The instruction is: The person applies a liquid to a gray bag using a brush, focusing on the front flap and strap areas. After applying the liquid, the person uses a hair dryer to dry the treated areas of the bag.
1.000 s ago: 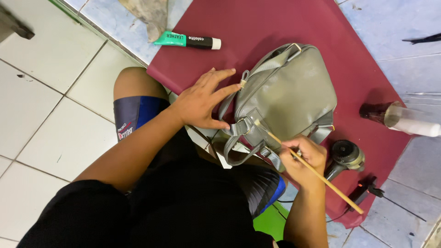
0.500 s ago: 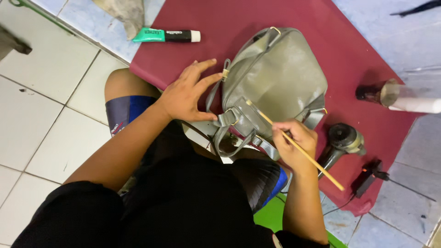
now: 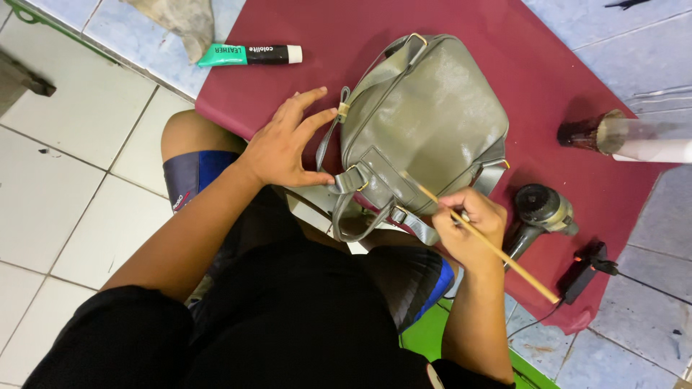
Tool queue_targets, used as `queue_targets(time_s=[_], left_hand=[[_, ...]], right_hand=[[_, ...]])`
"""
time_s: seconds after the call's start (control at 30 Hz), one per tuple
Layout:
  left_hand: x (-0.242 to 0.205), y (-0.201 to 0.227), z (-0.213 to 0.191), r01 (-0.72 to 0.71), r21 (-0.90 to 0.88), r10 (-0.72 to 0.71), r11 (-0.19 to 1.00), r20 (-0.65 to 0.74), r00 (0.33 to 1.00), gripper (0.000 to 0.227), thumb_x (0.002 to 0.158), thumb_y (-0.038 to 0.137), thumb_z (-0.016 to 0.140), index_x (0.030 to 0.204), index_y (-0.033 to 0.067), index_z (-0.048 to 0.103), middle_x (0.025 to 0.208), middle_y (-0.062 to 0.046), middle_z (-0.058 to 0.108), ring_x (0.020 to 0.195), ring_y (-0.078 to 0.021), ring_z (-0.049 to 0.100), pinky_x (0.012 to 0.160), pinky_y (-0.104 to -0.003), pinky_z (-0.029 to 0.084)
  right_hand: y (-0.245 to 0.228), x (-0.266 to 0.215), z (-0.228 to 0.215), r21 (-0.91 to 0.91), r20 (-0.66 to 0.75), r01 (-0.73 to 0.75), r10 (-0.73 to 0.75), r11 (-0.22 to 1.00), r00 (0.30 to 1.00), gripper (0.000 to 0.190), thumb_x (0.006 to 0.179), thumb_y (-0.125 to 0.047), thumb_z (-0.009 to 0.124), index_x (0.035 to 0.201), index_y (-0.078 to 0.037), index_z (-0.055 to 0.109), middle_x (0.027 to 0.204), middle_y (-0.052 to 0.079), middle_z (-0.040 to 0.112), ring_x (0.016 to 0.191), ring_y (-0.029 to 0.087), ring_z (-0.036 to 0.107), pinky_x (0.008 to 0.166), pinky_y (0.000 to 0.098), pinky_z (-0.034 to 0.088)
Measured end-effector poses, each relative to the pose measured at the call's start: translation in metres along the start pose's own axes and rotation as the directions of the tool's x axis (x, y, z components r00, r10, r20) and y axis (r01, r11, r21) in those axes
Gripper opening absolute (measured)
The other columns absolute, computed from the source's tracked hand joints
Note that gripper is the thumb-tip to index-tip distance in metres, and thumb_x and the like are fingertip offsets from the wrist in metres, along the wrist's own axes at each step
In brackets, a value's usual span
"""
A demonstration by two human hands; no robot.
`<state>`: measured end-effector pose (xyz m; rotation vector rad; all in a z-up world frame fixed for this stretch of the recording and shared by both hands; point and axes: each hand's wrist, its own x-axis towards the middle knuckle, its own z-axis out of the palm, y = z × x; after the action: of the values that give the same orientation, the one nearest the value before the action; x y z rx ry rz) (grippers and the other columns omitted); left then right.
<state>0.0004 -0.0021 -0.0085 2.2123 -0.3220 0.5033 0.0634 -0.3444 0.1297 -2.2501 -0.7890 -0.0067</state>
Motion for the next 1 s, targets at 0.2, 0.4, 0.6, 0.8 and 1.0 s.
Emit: queue_targets(time_s=[0.2,0.4,0.6,0.8,1.0], left_hand=[[0.000,0.000,0.000,0.000,-0.007,0.000,1.000,-0.004,1.000,0.108,0.070,0.073,0.083,0.152,0.0100,0.049,0.155,-0.023,0.038,0.142,-0.0446,0.045,0.122,-0.058,0.031],[0.001,0.001,-0.002,-0.004,-0.019,0.004,1.000,-0.008,1.000,0.109,0.070,0.072,0.085,0.152,0.0102,0.050,0.155,-0.024,0.039,0.141,-0.0458,0.046,0.121,-0.059,0.032],[-0.001,-0.002,0.001,-0.008,-0.023,0.008,1.000,-0.016,1.000,0.106,0.073,0.074,0.081,0.152,0.0114,0.050,0.155,-0.023,0.039,0.142,-0.0445,0.045,0.121,-0.059,0.032],[-0.003,-0.003,-0.001,-0.008,-0.022,0.007,1.000,-0.016,1.000,0.106,0.073,0.075,0.081,0.152,0.0118,0.049,0.155,-0.023,0.039,0.142,-0.0442,0.044,0.121,-0.058,0.031],[-0.005,-0.004,0.001,0.006,-0.023,-0.006,1.000,-0.016,1.000,0.106,0.072,0.076,0.080,0.152,0.0133,0.048,0.156,-0.022,0.039,0.144,-0.0428,0.043,0.122,-0.058,0.031]], right_hand=[[-0.005,-0.002,-0.001,0.012,0.046,0.005,-0.006,1.000,0.999,0.014,0.071,0.008,0.071,0.071,-0.006,0.073,0.054,0.013,0.061,0.044,0.026,0.055,0.045,0.0342,0.044],[-0.041,0.004,0.020,0.078,0.081,0.132,-0.139,0.988,0.987,0.017,0.076,0.011,0.070,0.077,-0.005,0.075,0.061,0.012,0.066,0.047,0.030,0.060,0.047,0.0345,0.050],[-0.031,-0.007,0.014,-0.022,0.015,0.193,-0.193,0.981,0.981,0.015,0.074,0.008,0.073,0.073,-0.007,0.074,0.057,0.009,0.061,0.045,0.027,0.057,0.045,0.0309,0.048],[-0.046,0.025,0.040,0.150,0.023,0.185,-0.191,0.971,0.981,0.015,0.082,0.011,0.071,0.083,-0.003,0.076,0.068,0.011,0.069,0.052,0.025,0.061,0.051,0.0324,0.051],[-0.047,0.023,0.038,0.092,0.115,0.181,-0.191,0.979,0.975,0.013,0.080,0.010,0.072,0.079,-0.003,0.073,0.063,0.013,0.063,0.049,0.030,0.060,0.048,0.0342,0.049]])
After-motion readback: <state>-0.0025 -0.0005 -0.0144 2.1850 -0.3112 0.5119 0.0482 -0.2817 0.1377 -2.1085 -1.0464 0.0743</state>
